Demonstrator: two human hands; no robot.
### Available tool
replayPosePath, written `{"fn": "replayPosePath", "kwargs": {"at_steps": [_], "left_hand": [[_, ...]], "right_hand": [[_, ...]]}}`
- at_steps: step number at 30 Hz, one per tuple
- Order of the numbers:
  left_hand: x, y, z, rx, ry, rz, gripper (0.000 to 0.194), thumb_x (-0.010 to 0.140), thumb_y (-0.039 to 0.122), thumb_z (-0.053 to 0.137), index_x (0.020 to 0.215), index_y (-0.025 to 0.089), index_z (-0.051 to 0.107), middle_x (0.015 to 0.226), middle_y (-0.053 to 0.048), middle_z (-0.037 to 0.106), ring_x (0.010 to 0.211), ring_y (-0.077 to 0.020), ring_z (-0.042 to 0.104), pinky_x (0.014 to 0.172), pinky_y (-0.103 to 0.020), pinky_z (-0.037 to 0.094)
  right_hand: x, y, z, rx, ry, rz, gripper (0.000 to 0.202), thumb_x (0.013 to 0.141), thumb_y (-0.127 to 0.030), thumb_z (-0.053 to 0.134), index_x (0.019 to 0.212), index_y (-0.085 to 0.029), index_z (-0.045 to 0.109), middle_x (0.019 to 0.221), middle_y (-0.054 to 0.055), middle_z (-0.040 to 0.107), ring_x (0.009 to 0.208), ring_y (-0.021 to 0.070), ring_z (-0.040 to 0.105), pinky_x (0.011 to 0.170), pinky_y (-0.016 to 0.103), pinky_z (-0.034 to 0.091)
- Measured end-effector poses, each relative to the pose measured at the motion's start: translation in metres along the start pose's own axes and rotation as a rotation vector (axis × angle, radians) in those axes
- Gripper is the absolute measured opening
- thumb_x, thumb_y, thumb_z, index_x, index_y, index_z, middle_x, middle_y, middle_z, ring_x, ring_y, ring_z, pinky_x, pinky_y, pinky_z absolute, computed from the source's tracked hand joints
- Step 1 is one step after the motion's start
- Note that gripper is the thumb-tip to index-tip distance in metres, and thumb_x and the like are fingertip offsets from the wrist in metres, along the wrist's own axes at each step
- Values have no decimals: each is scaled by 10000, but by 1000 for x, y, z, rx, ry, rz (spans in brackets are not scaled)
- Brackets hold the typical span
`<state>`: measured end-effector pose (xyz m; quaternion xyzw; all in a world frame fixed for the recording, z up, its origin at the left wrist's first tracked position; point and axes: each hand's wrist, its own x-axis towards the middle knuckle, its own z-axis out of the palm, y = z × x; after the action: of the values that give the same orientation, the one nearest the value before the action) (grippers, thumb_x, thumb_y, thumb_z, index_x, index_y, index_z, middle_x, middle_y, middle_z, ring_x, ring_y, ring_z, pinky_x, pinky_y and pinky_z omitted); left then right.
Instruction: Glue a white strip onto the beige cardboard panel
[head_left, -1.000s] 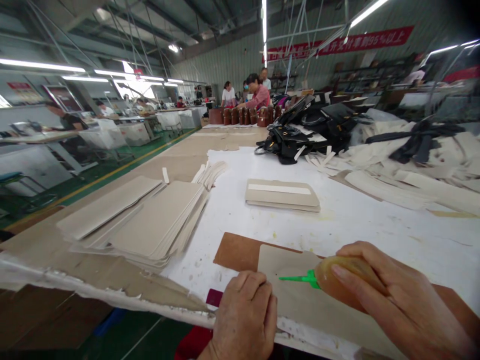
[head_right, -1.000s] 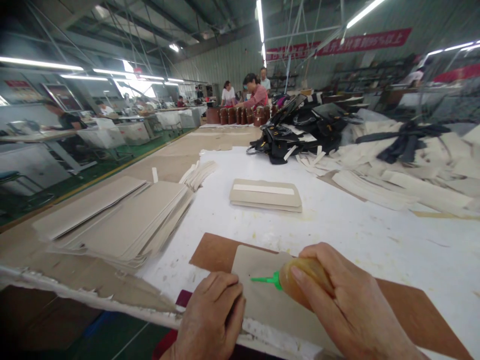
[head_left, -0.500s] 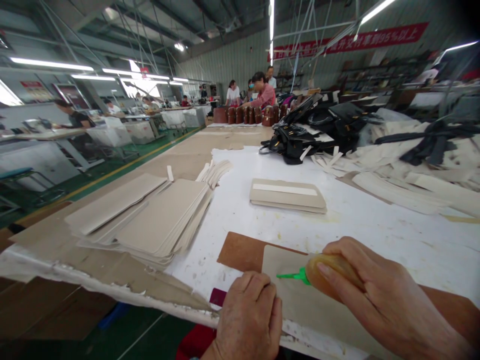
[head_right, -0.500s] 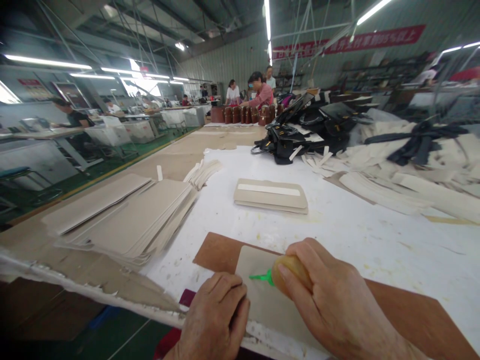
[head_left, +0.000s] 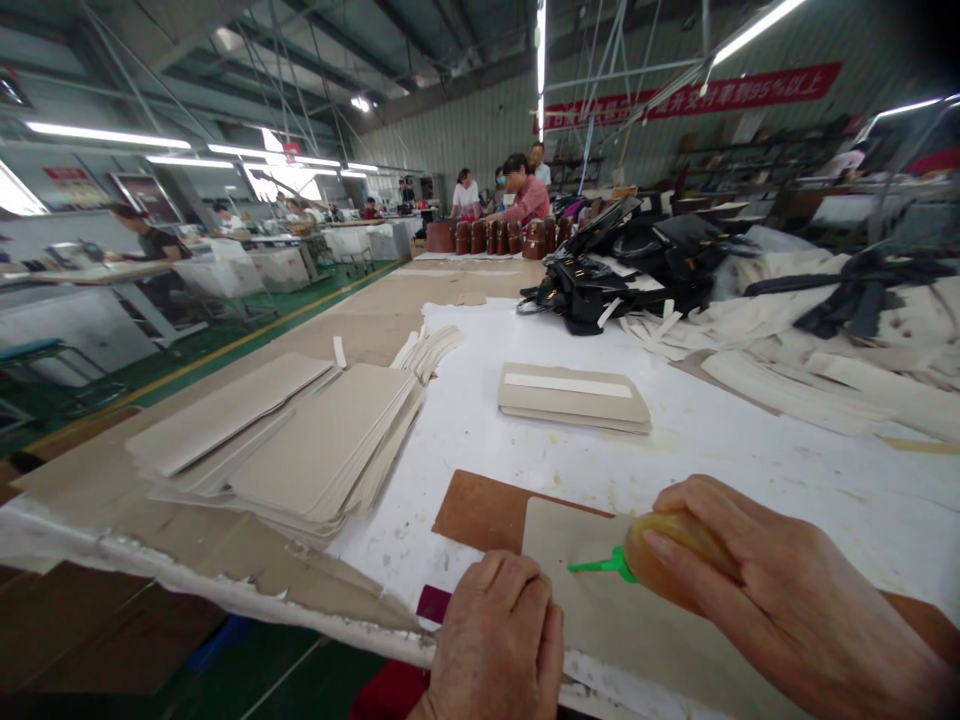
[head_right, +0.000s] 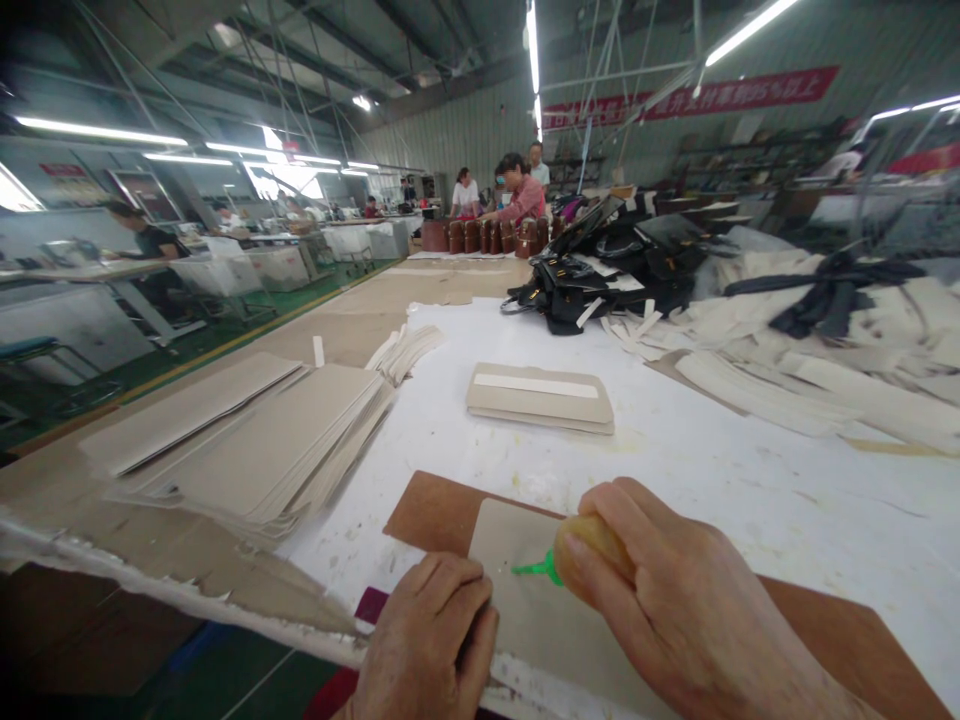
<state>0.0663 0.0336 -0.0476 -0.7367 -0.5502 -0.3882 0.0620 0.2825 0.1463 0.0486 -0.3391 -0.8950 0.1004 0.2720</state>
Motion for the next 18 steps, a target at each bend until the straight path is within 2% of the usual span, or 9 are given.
{"fn": "replayPosePath", "kwargs": {"at_steps": [6, 11, 14, 18], "left_hand": [[-1, -2, 1, -7, -19, -14, 165, 928, 81, 550, 980, 144, 693, 914, -97, 685, 838, -263, 642, 713, -424, 622], [-1, -1, 1, -6, -9, -7, 171, 925, 85, 547, 983, 144, 696, 906, -96, 683, 820, -261, 637, 697, -424, 620], [-1, 0, 1, -10, -17, -17, 167, 923, 86, 543, 968, 149, 692, 906, -93, 683, 815, -259, 633, 688, -421, 612], [-2, 0, 1, -4, -21, -18, 166, 921, 83, 541, 961, 152, 687, 894, -90, 678, 823, -258, 633, 696, -421, 612]], "right_hand": [[1, 1, 9, 8, -24, -2, 258, 1088, -452, 556, 897, -278, 570, 709, -44, 660, 535, 157, 650, 452, 264, 463], [4, 0, 14, 17, 2, 4, 293, 1092, -476, 506, 883, -279, 566, 725, -31, 655, 543, 180, 645, 471, 298, 478], [2, 3, 16, 30, -31, 70, 292, 1092, -509, 513, 924, -281, 584, 772, -23, 682, 600, 193, 669, 527, 316, 499], [-4, 16, 16, 41, 33, 174, 351, 1050, -592, 517, 939, -277, 625, 771, -9, 688, 595, 211, 662, 533, 346, 506]]}}
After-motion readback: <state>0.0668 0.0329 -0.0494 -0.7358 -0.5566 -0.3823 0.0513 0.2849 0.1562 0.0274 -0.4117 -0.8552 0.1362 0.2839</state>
